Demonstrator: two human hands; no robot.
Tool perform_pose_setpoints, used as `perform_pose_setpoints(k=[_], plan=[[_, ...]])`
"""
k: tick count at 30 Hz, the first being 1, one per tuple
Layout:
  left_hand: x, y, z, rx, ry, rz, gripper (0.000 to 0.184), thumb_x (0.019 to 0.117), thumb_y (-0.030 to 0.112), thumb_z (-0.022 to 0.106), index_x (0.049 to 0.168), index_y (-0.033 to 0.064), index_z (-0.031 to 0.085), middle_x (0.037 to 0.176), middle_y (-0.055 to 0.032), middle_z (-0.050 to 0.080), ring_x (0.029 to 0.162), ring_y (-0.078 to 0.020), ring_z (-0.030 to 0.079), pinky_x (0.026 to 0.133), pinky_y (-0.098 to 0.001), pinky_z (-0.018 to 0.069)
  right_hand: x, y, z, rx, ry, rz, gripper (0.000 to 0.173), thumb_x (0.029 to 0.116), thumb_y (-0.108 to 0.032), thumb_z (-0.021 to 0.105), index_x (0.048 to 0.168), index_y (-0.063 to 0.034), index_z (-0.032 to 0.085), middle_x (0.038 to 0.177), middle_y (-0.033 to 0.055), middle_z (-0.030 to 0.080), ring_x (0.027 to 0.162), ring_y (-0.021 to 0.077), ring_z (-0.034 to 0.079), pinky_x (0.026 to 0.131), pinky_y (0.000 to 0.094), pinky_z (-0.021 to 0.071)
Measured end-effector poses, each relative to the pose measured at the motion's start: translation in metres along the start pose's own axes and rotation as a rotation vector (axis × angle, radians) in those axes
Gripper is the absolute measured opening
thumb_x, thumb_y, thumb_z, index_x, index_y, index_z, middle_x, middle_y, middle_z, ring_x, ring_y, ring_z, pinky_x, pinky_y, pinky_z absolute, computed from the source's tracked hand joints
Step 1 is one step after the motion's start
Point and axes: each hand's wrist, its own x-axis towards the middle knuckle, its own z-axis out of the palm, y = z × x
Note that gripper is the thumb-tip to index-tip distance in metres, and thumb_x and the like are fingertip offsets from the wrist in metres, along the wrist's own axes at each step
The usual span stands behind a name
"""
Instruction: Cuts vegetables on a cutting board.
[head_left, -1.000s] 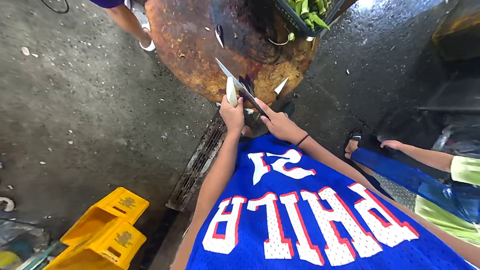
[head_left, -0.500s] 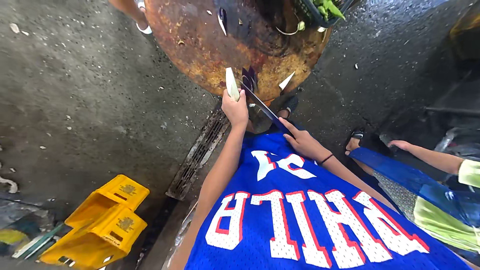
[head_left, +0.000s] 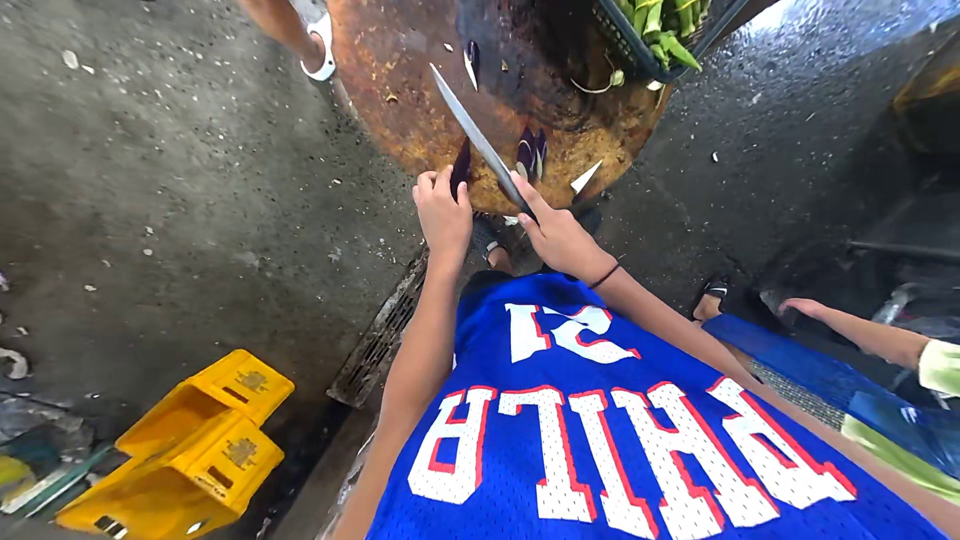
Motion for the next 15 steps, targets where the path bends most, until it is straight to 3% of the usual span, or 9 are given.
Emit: perform_pose_setpoints(k=[4, 6, 10, 13, 15], plan=[[0.0, -0.005, 0.005, -0.124, 0.015, -0.024, 0.033, 0.1031, 0.025, 0.06, 0.128, 0.0063, 0.069, 0.125, -0.0178, 0.065, 0.11, -0.0265, 0.066, 0.098, -0.0395, 0.0541, 0.031, -0.024, 0.004, 0.008, -0.01, 0.003, 0.061, 0.1126, -0.031, 0.036, 0.166, -0.0381, 0.006, 0.086, 0.014, 0.068, 0.064, 0.028, 0.067, 0.06, 0.0462, 0.058], [-0.001, -0.007, 0.006, -0.169, 0.031, -0.04, 0.031, 0.1029, 0.024, 0.06, 0.127, 0.0062, 0.07, 0.123, -0.0166, 0.066, 0.107, -0.0237, 0.067, 0.096, -0.036, 0.0551, 0.037, -0.028, 0.005, 0.013, -0.008, -0.008, 0.061, 0.1126, -0.032, 0.037, 0.165, -0.0389, 0.006, 0.086, 0.0138, 0.068, 0.063, 0.0268, 0.066, 0.059, 0.045, 0.0578], [-0.003, -0.016, 0.013, -0.194, 0.077, 0.029, 0.029, 0.1041, 0.02, 0.058, 0.125, 0.0059, 0.073, 0.123, -0.0163, 0.066, 0.101, -0.0215, 0.069, 0.092, -0.0324, 0.057, 0.039, -0.028, 0.0, -0.043, -0.018, -0.018, 0.061, 0.1125, -0.032, 0.037, 0.166, -0.0384, 0.007, 0.086, 0.0139, 0.068, 0.068, 0.0289, 0.067, 0.065, 0.0478, 0.0578], [-0.002, -0.016, 0.012, -0.231, 0.084, -0.004, 0.024, 0.1022, 0.021, 0.063, 0.117, 0.0064, 0.076, 0.121, -0.013, 0.068, 0.101, -0.0178, 0.069, 0.092, -0.0297, 0.0561, 0.045, -0.03, 0.001, -0.059, -0.045, -0.032, 0.061, 0.1121, -0.032, 0.039, 0.166, -0.0373, 0.01, 0.09, 0.015, 0.07, 0.071, 0.03, 0.069, 0.068, 0.0494, 0.0586], [0.0, -0.014, 0.009, -0.273, 0.07, -0.057, 0.021, 0.1001, 0.021, 0.066, 0.112, 0.0058, 0.076, 0.116, -0.0108, 0.069, 0.099, -0.0157, 0.068, 0.092, -0.0293, 0.0552, 0.051, -0.031, 0.005, -0.05, -0.066, -0.027, 0.061, 0.112, -0.031, 0.04, 0.165, -0.0389, 0.011, 0.093, 0.015, 0.07, 0.069, 0.0285, 0.069, 0.063, 0.0474, 0.0596]])
